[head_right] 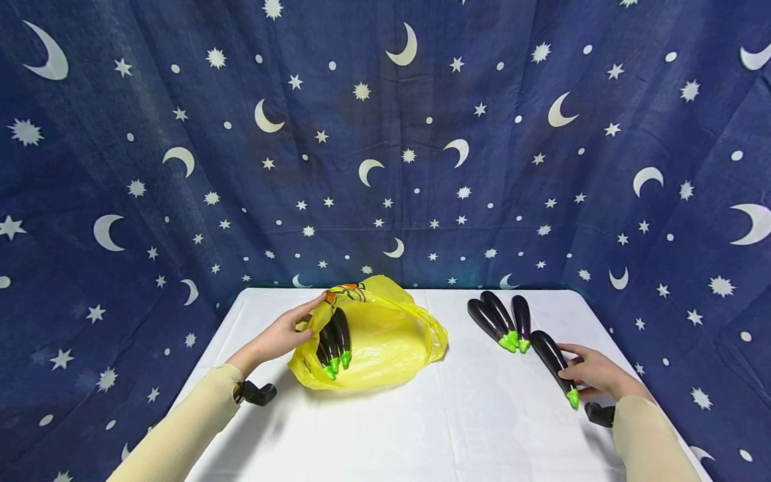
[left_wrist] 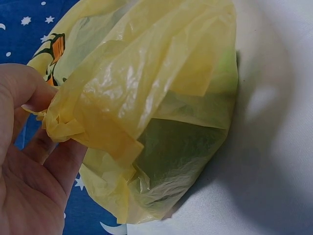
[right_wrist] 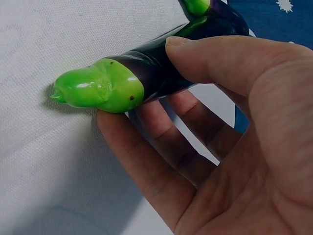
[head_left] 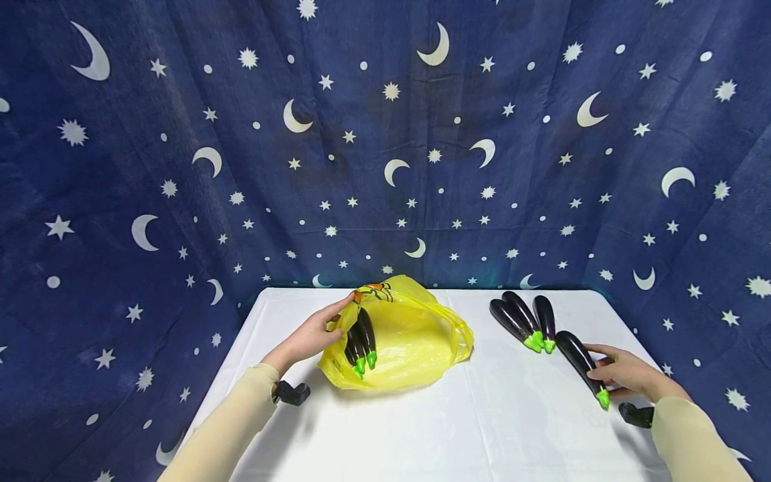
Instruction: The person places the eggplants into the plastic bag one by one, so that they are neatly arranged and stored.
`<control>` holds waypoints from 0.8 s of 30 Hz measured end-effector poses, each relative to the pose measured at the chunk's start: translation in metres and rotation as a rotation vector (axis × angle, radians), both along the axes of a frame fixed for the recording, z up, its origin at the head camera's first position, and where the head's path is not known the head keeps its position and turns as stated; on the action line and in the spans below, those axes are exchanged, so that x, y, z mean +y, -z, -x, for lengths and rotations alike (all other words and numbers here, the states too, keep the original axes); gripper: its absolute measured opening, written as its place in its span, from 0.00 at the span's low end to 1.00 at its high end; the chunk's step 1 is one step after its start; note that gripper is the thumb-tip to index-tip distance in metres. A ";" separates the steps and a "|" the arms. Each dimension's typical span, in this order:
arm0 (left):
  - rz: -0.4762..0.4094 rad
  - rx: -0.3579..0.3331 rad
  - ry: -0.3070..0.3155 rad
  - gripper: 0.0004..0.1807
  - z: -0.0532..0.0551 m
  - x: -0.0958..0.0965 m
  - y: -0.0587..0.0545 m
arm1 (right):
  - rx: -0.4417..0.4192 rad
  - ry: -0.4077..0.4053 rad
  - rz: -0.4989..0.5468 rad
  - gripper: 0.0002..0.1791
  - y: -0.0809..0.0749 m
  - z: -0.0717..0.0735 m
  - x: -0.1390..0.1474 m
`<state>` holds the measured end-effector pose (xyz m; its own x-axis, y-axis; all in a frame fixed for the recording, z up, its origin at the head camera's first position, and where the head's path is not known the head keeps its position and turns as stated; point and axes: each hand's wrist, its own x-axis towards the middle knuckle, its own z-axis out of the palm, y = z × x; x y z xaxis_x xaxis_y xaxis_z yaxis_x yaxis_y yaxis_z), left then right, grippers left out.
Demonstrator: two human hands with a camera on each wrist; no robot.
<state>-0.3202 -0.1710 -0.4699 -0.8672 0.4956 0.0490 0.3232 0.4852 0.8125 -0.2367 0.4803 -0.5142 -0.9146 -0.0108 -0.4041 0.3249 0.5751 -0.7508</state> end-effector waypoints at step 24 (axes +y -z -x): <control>-0.019 0.054 0.040 0.44 0.002 0.002 0.001 | 0.014 -0.008 -0.023 0.46 0.001 -0.001 0.000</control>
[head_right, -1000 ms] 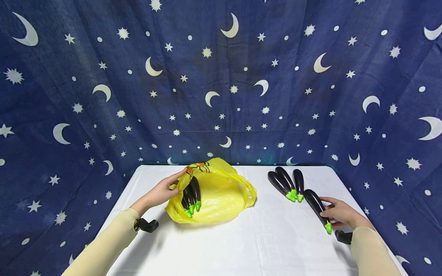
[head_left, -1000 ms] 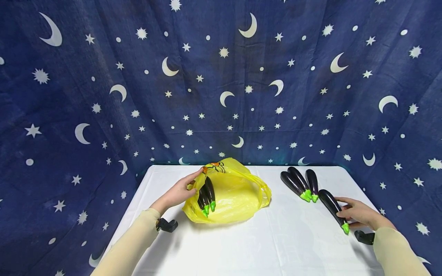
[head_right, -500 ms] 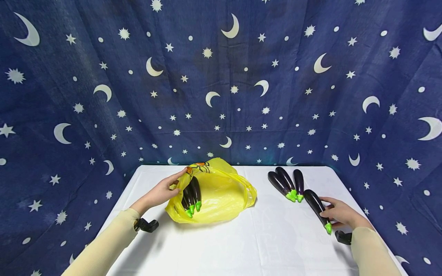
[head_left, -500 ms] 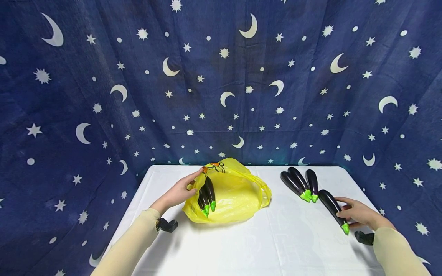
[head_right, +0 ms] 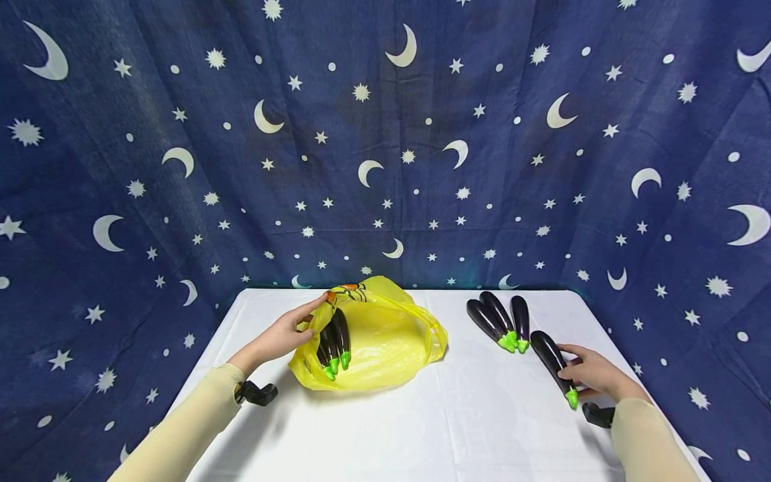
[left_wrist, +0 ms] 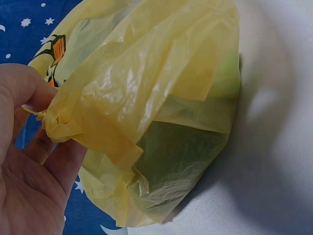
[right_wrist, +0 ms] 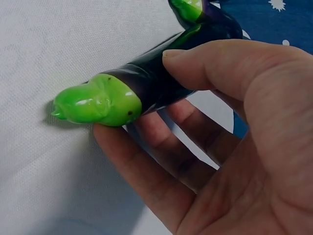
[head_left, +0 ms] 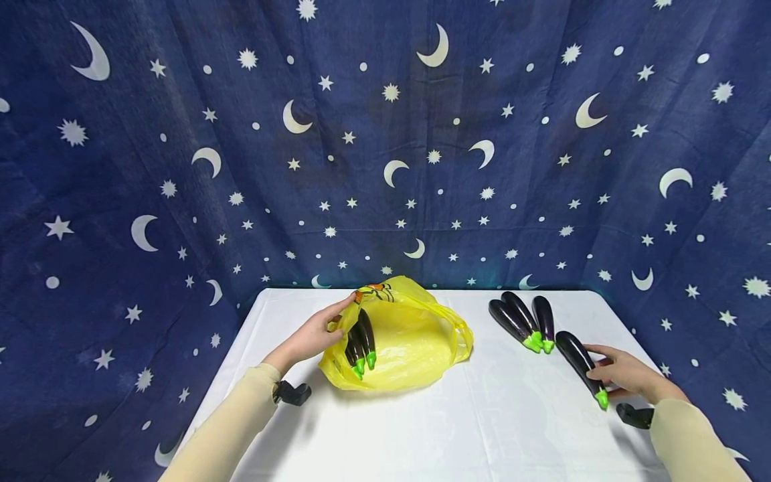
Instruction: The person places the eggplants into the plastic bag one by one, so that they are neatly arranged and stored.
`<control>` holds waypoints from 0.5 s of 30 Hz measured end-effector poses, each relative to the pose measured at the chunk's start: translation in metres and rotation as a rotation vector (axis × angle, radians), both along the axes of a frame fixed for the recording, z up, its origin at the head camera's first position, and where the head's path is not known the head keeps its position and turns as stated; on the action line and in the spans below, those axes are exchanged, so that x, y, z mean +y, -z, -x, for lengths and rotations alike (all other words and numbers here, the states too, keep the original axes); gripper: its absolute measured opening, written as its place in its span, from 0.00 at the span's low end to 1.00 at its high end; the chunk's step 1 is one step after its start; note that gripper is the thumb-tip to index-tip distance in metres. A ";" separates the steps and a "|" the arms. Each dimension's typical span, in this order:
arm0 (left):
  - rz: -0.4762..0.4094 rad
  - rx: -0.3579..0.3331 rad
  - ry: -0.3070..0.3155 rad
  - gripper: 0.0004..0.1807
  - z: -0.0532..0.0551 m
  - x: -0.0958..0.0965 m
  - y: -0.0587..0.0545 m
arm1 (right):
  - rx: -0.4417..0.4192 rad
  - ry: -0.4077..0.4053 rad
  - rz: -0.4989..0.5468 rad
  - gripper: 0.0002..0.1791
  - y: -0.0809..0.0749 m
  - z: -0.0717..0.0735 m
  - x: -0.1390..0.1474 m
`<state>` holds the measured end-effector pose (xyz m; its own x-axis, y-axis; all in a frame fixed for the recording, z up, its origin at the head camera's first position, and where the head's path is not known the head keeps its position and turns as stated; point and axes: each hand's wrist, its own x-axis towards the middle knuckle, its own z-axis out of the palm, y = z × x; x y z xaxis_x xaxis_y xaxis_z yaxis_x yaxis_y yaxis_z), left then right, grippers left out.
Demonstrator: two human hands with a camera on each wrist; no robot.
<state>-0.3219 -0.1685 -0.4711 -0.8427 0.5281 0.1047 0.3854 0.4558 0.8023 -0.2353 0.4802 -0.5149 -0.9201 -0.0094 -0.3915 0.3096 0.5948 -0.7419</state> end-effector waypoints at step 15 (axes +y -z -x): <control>0.000 -0.028 -0.006 0.44 0.000 0.001 0.000 | 0.057 -0.016 0.055 0.48 -0.020 0.000 -0.004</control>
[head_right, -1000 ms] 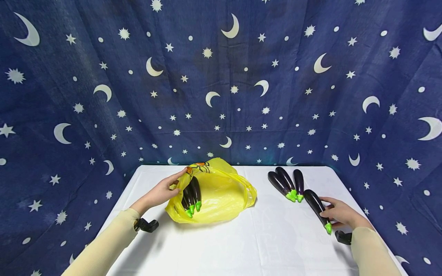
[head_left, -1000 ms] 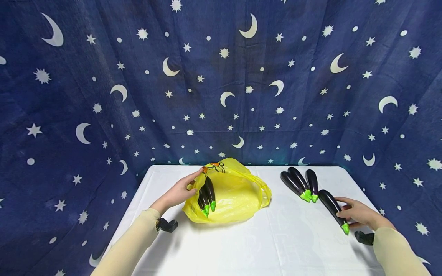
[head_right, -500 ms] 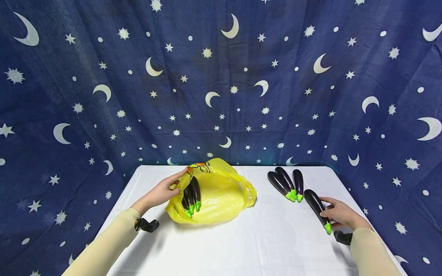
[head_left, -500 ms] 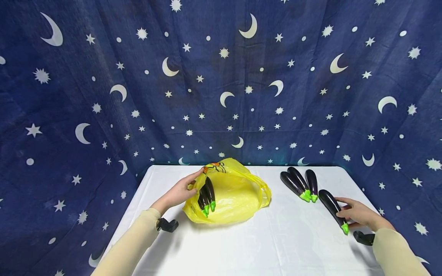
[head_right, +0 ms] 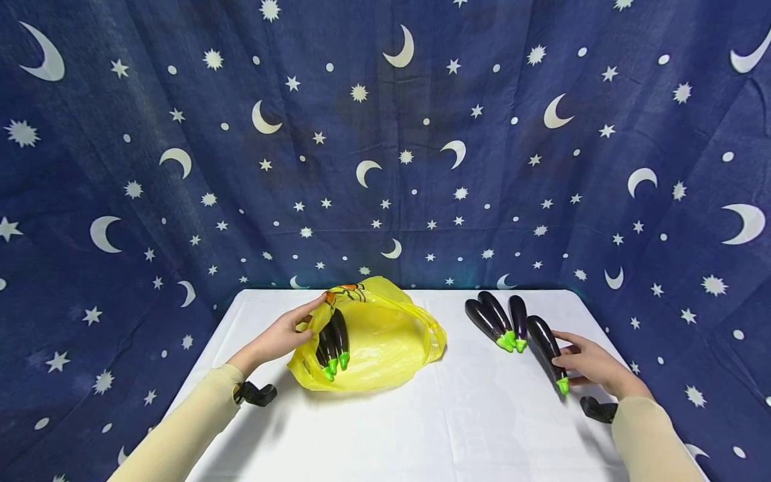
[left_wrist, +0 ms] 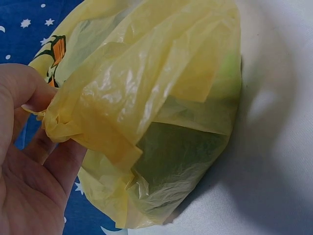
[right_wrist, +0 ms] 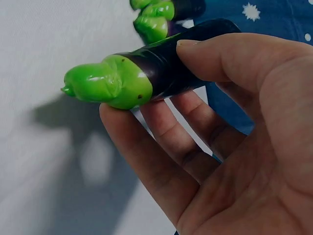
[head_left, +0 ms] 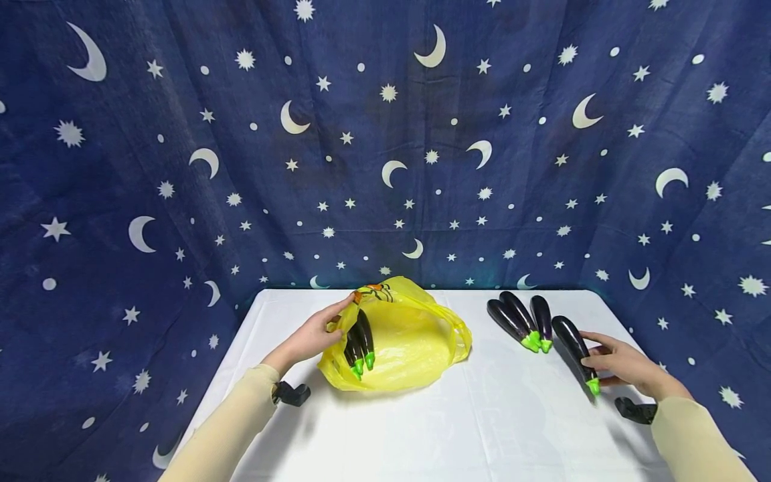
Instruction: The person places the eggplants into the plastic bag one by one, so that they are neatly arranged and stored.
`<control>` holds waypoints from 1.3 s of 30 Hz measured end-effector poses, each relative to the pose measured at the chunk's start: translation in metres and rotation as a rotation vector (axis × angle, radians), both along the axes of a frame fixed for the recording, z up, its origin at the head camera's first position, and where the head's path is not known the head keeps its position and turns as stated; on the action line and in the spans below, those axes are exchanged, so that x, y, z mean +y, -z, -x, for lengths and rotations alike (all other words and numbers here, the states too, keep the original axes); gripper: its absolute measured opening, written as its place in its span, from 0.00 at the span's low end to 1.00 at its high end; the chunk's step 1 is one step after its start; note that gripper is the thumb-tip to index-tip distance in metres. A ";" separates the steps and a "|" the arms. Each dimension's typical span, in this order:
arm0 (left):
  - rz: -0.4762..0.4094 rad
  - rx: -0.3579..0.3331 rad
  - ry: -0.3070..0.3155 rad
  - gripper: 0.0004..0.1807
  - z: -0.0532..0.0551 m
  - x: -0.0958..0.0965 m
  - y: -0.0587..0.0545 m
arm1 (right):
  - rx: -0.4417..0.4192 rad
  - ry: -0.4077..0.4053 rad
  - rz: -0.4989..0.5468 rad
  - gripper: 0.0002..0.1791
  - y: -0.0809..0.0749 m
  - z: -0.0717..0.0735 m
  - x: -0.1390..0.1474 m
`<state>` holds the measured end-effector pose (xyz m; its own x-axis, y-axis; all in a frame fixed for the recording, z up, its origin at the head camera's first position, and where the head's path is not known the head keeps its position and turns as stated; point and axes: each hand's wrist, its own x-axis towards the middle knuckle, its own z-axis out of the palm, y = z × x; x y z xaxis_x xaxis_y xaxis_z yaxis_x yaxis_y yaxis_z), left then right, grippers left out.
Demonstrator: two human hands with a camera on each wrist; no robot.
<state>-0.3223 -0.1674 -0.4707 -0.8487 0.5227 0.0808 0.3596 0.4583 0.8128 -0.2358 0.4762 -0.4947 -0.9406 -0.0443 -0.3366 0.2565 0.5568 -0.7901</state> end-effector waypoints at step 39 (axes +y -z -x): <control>-0.029 0.018 0.024 0.44 -0.001 0.003 -0.002 | 0.118 -0.272 0.244 0.44 -0.016 0.026 -0.112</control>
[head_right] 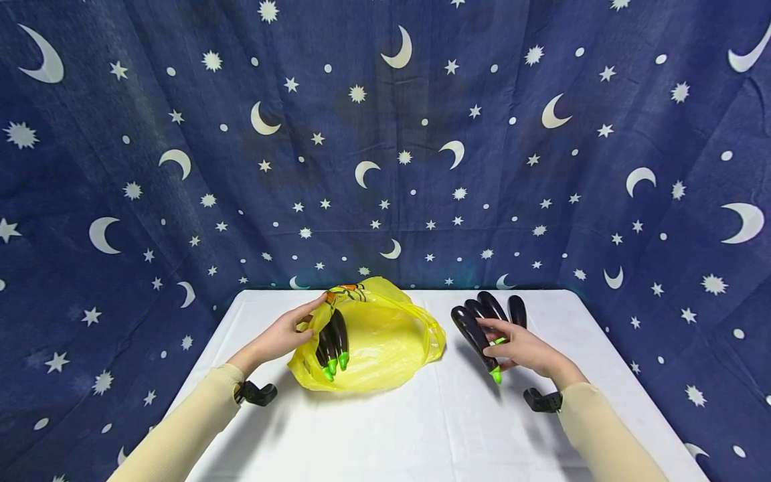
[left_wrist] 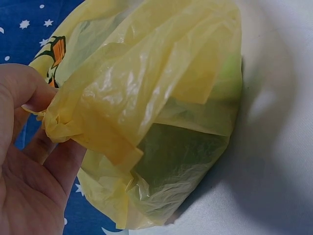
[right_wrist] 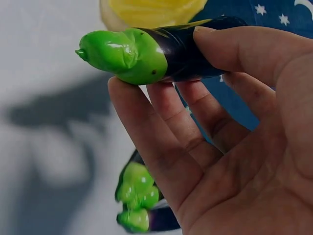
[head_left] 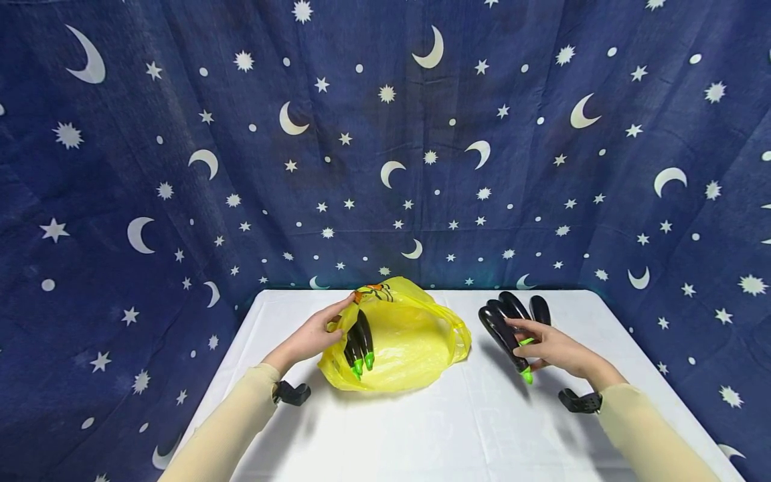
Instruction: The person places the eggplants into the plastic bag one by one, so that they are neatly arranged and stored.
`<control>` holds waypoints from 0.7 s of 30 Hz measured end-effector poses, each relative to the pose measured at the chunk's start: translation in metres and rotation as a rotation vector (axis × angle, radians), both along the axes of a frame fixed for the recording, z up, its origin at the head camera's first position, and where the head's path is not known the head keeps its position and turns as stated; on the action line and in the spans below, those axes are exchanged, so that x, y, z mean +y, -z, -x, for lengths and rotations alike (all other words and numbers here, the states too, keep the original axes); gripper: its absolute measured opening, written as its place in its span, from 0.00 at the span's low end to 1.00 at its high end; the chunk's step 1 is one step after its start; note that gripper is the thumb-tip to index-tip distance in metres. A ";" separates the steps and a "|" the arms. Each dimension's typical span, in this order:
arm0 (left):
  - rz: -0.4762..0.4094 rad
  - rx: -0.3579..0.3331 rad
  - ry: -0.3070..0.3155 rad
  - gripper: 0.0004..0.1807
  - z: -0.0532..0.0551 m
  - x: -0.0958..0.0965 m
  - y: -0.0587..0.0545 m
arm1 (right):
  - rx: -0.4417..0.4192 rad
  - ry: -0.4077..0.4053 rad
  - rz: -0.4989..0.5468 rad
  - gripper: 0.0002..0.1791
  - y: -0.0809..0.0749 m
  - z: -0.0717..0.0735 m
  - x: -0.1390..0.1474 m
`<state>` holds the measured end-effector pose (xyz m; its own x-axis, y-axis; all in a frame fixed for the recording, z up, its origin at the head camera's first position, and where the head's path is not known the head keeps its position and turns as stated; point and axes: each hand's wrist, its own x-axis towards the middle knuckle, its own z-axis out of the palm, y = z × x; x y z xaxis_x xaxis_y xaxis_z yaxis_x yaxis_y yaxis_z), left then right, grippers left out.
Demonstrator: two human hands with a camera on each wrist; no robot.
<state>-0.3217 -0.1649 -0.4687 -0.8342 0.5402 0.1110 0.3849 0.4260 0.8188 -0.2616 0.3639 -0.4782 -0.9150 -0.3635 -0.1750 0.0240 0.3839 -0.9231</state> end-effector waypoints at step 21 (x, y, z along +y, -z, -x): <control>0.048 -0.005 -0.008 0.44 0.001 0.000 0.000 | -0.006 -0.127 0.022 0.41 0.001 0.005 -0.061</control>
<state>-0.3229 -0.1653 -0.4685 -0.8389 0.5381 0.0815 0.3776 0.4677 0.7992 -0.2669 0.3031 -0.4796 -0.8600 -0.4805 -0.1717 -0.0177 0.3643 -0.9311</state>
